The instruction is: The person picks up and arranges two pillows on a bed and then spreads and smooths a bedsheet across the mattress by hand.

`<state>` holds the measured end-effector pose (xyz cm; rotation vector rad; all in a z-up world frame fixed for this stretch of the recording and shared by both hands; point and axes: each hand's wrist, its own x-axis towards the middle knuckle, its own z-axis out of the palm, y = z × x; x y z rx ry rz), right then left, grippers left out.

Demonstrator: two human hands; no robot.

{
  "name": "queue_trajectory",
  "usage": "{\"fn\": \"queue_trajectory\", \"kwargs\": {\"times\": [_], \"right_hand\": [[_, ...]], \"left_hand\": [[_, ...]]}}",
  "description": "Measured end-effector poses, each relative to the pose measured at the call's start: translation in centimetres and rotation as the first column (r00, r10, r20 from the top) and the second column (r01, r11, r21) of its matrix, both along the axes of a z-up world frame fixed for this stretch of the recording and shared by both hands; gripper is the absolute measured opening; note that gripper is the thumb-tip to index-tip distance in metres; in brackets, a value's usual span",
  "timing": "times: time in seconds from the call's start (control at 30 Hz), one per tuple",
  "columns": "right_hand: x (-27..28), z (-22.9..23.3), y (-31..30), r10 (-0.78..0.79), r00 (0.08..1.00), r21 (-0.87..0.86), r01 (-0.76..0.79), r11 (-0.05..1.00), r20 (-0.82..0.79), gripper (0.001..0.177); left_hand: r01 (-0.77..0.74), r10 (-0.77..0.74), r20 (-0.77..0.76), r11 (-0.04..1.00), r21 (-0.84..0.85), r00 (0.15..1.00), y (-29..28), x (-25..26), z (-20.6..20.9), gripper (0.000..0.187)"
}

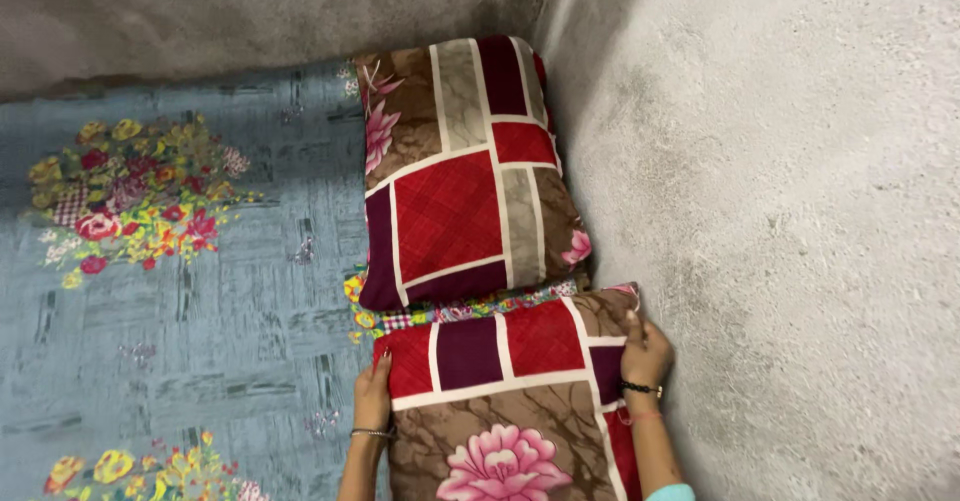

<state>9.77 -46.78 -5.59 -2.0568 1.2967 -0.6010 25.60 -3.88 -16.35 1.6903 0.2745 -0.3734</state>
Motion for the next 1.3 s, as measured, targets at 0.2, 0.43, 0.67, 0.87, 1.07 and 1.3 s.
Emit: {"fn": "queue_trajectory", "kwargs": {"times": [0.2,0.43,0.67,0.87,1.07,1.3], "right_hand": [[4.3,2.4,2.1,0.439,0.881,-0.461,-0.468,0.754,-0.177,0.049],[14.4,-5.5,-3.9,0.358,0.931,-0.150,-0.365,0.919,-0.074,0.064],[18.3,-8.3,-5.7,0.147,0.872,0.486,-0.392,0.781,0.467,0.065],[16.3,-8.6,-7.1,0.310,0.894,0.224,-0.390,0.893,0.322,0.023],[13.3,-8.3,-7.0,0.396,0.917,0.118,-0.389,0.914,-0.051,0.023],[12.4,-7.1,-6.4,0.288,0.949,-0.108,-0.303,0.947,-0.131,0.013]], "left_hand": [[-0.032,-0.009,0.078,0.858,0.512,0.997,-0.7,2.6,-1.3,0.038],[-0.140,0.165,0.118,0.970,-0.197,0.979,-2.1,11.8,0.2,0.043],[0.063,-0.075,-0.115,0.992,-0.111,0.991,-1.0,13.3,0.6,0.026],[-0.136,0.131,0.164,0.990,0.021,0.978,0.7,12.3,0.2,0.023],[-0.022,-0.133,0.221,0.813,0.581,0.966,0.0,12.9,-1.6,0.022],[0.111,-0.141,0.120,0.967,0.228,0.983,1.8,12.0,-1.2,0.024]]}}
